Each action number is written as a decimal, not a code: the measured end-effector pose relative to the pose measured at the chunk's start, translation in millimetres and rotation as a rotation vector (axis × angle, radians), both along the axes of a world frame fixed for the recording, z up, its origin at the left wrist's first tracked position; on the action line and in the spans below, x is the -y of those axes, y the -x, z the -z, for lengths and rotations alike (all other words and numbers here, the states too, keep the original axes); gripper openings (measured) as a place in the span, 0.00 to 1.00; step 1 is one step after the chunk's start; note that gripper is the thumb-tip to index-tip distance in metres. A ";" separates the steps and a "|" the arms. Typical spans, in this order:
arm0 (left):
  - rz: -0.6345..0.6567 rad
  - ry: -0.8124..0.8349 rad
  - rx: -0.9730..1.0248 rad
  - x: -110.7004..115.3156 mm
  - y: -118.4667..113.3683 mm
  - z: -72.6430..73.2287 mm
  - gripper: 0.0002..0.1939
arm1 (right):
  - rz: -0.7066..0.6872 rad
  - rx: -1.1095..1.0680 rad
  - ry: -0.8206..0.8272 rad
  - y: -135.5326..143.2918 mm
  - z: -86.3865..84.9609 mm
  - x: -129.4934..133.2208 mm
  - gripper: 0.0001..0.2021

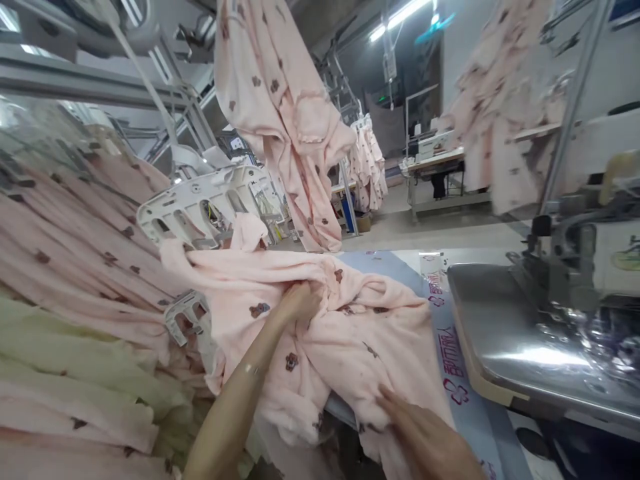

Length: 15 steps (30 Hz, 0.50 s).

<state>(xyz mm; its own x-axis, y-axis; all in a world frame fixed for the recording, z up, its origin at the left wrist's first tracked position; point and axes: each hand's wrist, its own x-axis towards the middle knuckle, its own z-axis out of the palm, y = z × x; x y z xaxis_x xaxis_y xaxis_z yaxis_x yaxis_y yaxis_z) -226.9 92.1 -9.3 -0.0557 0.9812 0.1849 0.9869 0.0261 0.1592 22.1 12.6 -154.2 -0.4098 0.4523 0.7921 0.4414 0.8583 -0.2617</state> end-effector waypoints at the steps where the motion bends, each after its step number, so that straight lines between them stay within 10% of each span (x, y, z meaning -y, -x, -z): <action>1: 0.010 -0.014 -0.003 23.5 -8.3 -3.2 0.16 | -0.005 -0.045 0.052 -5.7 -12.3 -5.9 0.14; 6: 0.311 -0.165 0.123 122.0 -83.1 11.7 0.37 | 0.036 -0.218 0.369 -36.8 -87.0 -14.9 0.19; 10: 0.350 -0.525 0.248 116.2 -137.1 31.8 0.40 | 0.136 -0.359 0.374 -54.6 -124.1 -2.7 0.19; 15: 0.550 -0.540 0.369 103.3 -168.2 8.4 0.38 | 0.379 -0.377 0.271 -98.1 -115.4 18.1 0.24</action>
